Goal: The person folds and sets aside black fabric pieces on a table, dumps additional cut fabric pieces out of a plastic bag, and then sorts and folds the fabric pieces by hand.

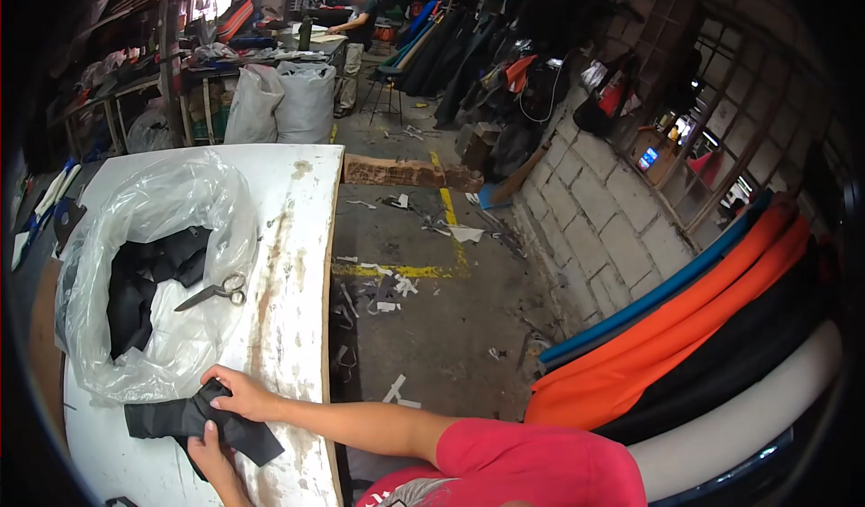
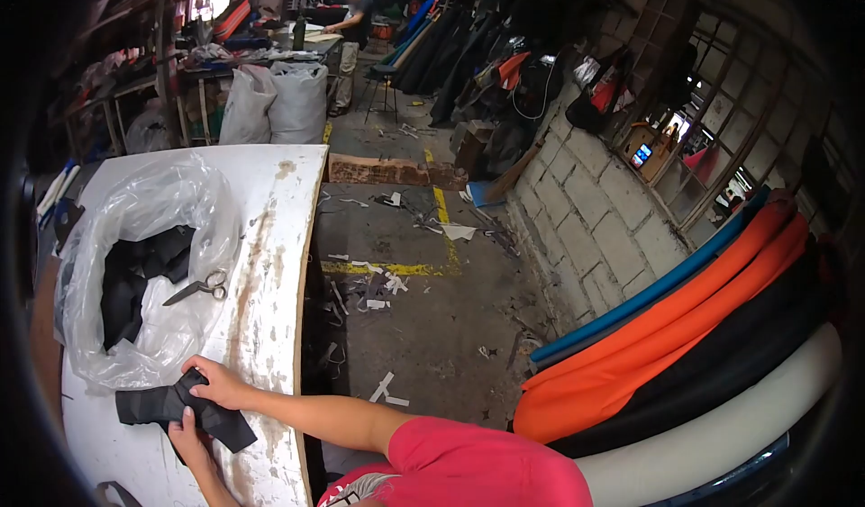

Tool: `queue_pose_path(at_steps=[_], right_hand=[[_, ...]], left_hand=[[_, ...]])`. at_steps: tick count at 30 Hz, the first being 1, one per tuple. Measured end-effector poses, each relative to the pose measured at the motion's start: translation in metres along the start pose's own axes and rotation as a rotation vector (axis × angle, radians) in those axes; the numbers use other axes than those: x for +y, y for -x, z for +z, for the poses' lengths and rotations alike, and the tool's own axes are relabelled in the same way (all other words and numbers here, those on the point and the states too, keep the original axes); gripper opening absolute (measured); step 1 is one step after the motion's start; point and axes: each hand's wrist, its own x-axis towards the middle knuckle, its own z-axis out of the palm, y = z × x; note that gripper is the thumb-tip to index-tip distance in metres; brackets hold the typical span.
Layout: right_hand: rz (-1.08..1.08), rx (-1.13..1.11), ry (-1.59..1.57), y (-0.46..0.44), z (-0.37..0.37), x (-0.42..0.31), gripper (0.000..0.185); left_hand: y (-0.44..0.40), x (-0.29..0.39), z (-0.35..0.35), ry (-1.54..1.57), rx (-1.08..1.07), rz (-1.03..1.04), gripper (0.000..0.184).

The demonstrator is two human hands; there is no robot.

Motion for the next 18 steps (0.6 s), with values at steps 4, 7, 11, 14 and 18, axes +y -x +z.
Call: queue_pose_path(at_steps=[4, 7, 11, 14, 18], right_hand=[[0.025, 0.035, -0.184, -0.002, -0.009, 0.009, 0.039], [0.066, 0.004, -0.301, -0.004, -0.016, 0.006, 0.040], [0.113, -0.090, -0.467, -0.004, -0.019, 0.004, 0.040], [0.166, -0.183, -0.424, 0.000, -0.020, 0.000, 0.035], [0.129, -0.143, -0.038, 0.003, -0.014, -0.004, 0.033]], left_hand=[[-0.002, -0.008, -0.009, -0.584, -0.155, 0.126, 0.026], [0.016, 0.004, 0.027, -0.709, -0.037, 0.606, 0.029], [0.010, -0.016, 0.010, -1.162, 0.133, 0.553, 0.037], [0.013, -0.013, 0.018, -0.638, 0.262, 0.389, 0.042], [0.001, -0.007, 0.009, -0.127, 0.250, 0.236, 0.038]])
